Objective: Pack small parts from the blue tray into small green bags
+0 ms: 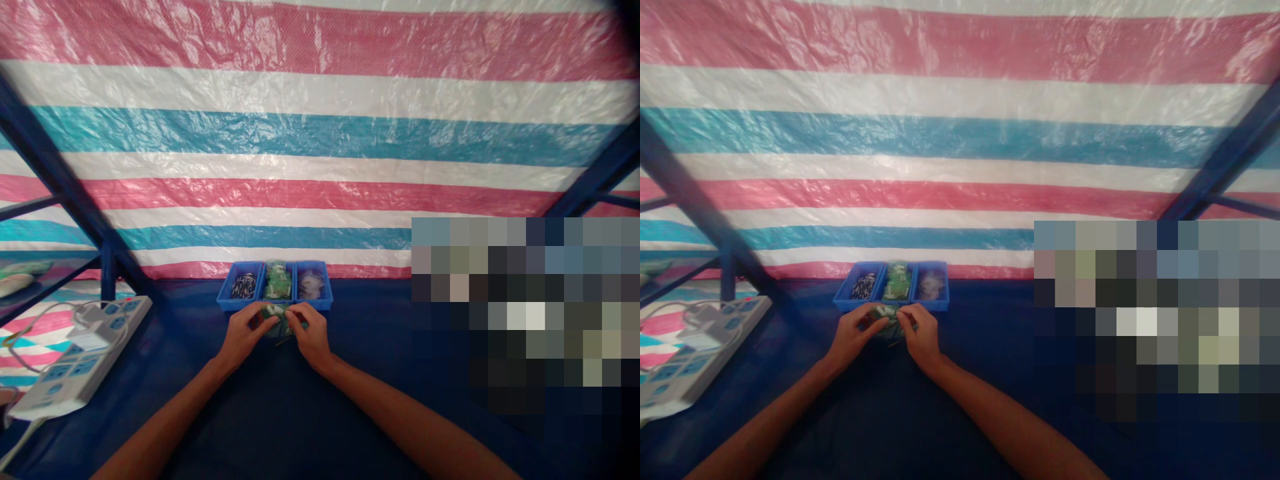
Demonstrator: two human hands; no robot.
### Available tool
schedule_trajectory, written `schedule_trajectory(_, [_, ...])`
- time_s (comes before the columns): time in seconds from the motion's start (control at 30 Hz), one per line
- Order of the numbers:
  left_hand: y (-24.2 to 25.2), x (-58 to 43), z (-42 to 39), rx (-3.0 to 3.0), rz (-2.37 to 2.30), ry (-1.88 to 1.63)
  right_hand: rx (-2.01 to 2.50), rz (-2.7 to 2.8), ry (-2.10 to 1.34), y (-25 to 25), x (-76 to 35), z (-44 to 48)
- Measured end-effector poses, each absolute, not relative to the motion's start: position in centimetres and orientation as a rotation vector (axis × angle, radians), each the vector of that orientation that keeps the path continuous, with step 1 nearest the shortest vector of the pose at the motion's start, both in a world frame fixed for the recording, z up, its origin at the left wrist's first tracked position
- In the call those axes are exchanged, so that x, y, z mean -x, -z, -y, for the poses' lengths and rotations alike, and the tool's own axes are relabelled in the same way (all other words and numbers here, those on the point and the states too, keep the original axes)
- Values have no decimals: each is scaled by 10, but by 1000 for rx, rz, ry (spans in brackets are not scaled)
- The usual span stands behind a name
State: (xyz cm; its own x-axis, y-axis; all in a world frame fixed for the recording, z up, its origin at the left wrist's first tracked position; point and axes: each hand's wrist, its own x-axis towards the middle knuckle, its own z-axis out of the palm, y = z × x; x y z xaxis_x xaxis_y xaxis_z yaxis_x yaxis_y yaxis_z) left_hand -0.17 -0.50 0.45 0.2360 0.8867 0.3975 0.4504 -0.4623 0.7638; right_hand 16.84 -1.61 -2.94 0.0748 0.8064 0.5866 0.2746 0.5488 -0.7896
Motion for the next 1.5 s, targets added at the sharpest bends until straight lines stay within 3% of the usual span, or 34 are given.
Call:
schedule_trajectory(0.6, [-4, -2, 1, -1419, -922, -1068, 882, 1601, -482, 36, -168, 15])
schedule_trajectory(1.1, [-3, -1, 0, -1871, -1076, -1134, 1032, 1573, -458, 31, -167, 16])
schedule_trajectory(1.3, [2, -1, 1, -1779, -1118, -1102, 998, 1579, -496, 29, -168, 18])
schedule_trajectory(1.5, [-2, 5, -3, -1871, -1282, -1302, 1020, 1423, -565, 31, -167, 17])
